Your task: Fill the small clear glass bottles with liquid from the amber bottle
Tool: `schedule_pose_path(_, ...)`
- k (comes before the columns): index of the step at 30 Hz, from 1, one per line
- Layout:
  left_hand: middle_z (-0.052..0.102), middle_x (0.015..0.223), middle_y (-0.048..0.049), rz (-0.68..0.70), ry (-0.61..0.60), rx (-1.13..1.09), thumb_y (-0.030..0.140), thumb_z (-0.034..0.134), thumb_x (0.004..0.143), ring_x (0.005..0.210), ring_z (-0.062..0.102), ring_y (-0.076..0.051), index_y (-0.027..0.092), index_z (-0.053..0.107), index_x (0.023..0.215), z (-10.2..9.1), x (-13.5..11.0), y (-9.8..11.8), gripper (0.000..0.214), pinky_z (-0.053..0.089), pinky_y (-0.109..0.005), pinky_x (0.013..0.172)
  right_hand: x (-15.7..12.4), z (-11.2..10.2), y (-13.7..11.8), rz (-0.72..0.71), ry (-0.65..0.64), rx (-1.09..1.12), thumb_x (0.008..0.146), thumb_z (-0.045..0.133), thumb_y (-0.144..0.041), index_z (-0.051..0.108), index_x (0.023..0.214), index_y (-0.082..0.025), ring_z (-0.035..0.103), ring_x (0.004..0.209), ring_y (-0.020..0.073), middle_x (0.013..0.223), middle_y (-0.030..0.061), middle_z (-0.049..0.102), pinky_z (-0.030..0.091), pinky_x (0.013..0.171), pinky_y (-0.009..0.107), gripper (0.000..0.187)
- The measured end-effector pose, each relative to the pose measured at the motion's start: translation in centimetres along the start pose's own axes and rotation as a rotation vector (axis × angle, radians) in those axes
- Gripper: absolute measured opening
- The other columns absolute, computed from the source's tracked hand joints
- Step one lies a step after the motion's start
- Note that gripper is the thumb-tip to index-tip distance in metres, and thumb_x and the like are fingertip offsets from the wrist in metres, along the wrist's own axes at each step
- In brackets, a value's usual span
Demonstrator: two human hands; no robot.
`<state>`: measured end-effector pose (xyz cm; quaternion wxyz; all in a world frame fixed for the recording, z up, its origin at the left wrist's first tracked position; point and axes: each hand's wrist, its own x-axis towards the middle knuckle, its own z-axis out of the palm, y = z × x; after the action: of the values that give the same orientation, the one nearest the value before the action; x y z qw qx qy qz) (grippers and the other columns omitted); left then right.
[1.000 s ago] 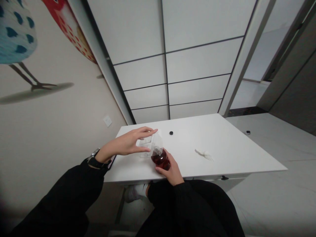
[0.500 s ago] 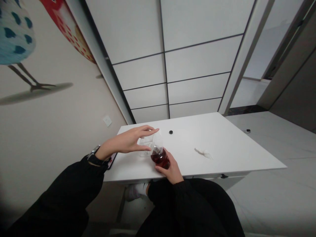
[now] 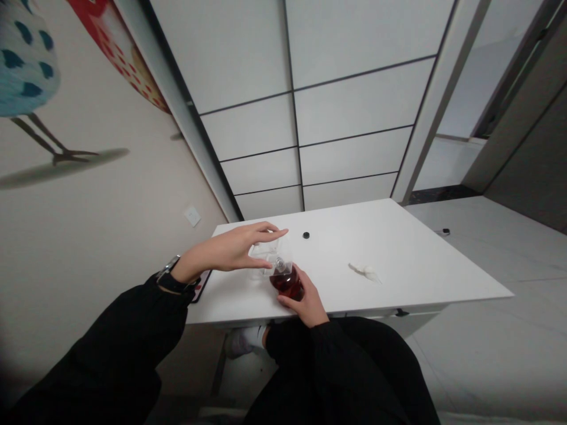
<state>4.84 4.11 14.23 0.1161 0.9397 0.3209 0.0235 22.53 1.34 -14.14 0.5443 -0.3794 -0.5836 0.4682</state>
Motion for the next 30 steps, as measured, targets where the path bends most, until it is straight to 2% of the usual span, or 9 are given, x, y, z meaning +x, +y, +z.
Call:
schedule_pose_path(9,0.055,0.152,-0.017,-0.055,-0.073,0.04,0.033,0.078,0.095,0.133,0.058,-0.03,0.014,0.039,0.162,-0.6,0.4,1.0,0.079,0.044,-0.038,0.112,0.0,-0.3,-0.1,-0.017,-0.019,-0.017,0.072,0.093,-0.045,0.049,0.157,-0.03,0.049,0.149,0.0382,0.159,0.0107,0.056,0.034,0.126,0.06,0.097)
schedule_pose_path(18,0.057,0.149,-0.0154,-0.044,-0.083,0.087,0.037,0.075,0.097,0.128,0.06,-0.029,0.018,0.039,0.162,-0.8,0.6,1.2,0.077,0.045,-0.036,0.107,0.0,-0.3,0.3,-0.04,-0.012,-0.041,0.075,0.091,-0.043,0.048,0.157,-0.03,0.047,0.151,0.0368,0.16,0.0099,0.055,0.031,0.128,0.061,0.094)
schedule_pose_path(30,0.058,0.146,-0.015,-0.048,-0.109,0.126,0.04,0.075,0.096,0.129,0.061,-0.029,0.018,0.04,0.162,-1.0,1.3,1.5,0.078,0.045,-0.033,0.107,0.0,-0.2,0.4,-0.041,0.002,-0.057,0.076,0.09,-0.044,0.047,0.157,-0.031,0.048,0.15,0.0357,0.16,0.0101,0.054,0.033,0.127,0.06,0.093)
